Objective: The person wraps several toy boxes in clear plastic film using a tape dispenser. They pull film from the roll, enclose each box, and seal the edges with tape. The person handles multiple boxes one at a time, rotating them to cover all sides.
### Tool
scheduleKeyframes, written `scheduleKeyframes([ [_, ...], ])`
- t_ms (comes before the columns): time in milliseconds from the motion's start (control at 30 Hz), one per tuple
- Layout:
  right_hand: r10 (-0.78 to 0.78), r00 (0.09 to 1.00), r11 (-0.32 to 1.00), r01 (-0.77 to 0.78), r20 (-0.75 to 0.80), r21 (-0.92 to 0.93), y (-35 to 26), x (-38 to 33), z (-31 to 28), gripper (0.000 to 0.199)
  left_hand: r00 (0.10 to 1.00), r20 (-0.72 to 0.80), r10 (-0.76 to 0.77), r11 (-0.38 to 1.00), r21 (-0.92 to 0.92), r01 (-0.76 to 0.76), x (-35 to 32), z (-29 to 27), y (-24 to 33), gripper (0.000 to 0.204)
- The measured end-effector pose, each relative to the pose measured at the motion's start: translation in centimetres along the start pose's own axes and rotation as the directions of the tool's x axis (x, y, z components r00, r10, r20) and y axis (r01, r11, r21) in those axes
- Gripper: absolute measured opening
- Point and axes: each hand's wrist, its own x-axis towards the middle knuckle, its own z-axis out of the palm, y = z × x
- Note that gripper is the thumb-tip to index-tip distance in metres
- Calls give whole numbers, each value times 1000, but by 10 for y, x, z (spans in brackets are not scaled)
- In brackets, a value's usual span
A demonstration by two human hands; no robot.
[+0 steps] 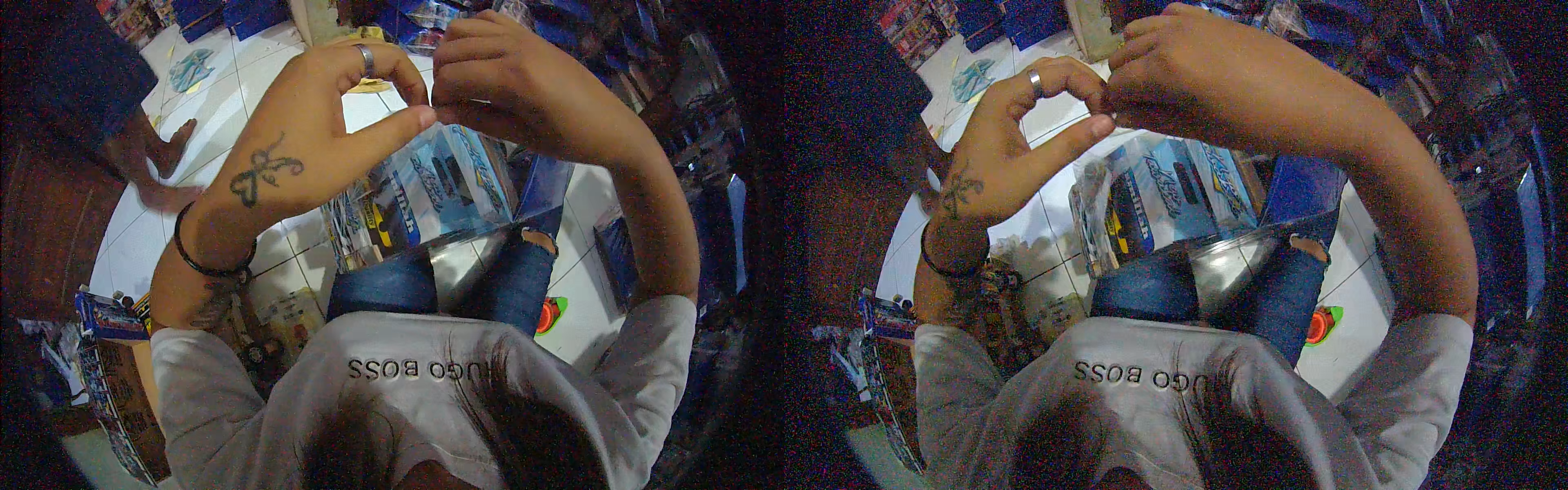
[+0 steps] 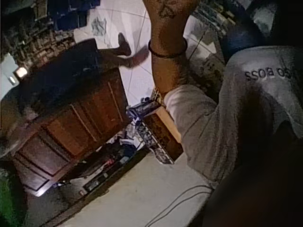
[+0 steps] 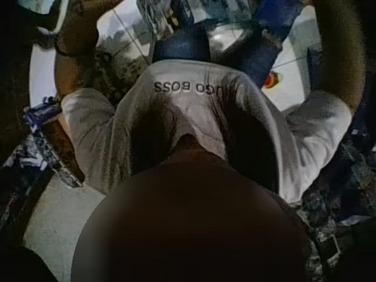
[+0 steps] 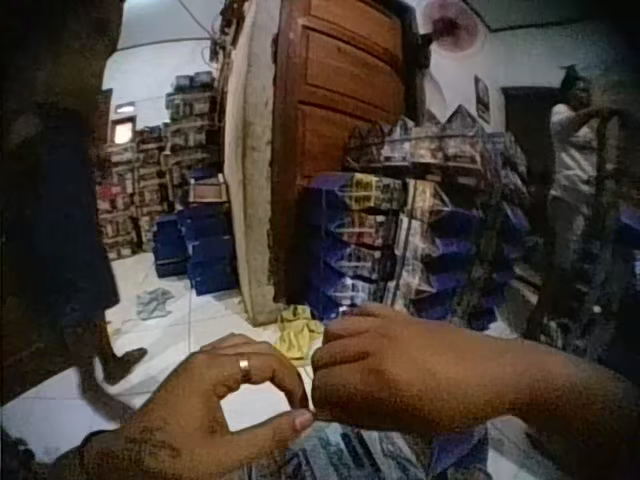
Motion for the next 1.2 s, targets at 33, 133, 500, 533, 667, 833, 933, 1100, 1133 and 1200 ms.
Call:
scheduleKeyframes([
  [33, -50, 999, 998, 50, -8, 45, 4, 3, -1, 14, 1000, 7, -7, 999, 50, 7, 1, -2, 1, 12],
  [133, -71, 997, 995, 69, 26, 76, 6, 8, -5, 13, 996, 23, 84, 994, 71, -86, 5, -3, -4, 10],
  [500, -40, 999, 987, 41, 10, -157, -12, -8, -2, 11, 990, 18, -137, 983, -120, 138, 0, 9, -15, 28],
  [533, 5, 999, 995, -2, 31, -97, -10, -6, -3, 10, 998, -62, -5, 997, 81, 10, 0, 8, -12, 27],
  [667, 28, 999, 996, -30, 28, 80, -14, 2, -19, 9, 999, 29, 45, 939, 340, -52, -5, 3, -1, 12],
  [833, 273, 957, 958, -280, 100, 62, -27, -1, -34, 8, 993, -55, 101, 912, 404, -71, -11, 14, -2, 10],
  [933, 104, 979, 993, -113, -173, -40, -23, -6, -12, 14, 994, -75, 75, 922, 385, -40, -13, 18, -1, 10],
  [1100, 91, 986, 996, -92, -142, 4, -16, -11, 12, 13, 991, 12, -135, 870, 480, 113, -22, -8, 13, 13],
  [1133, 108, 987, 994, -106, -123, 18, -16, -10, 12, 12, 976, 66, -207, 832, 537, 140, -24, -15, 14, 15],
  [1200, 137, 982, 989, -127, -129, 78, -18, -7, 10, 12, 986, -28, -162, 864, 480, 156, -25, -17, 12, 15],
])
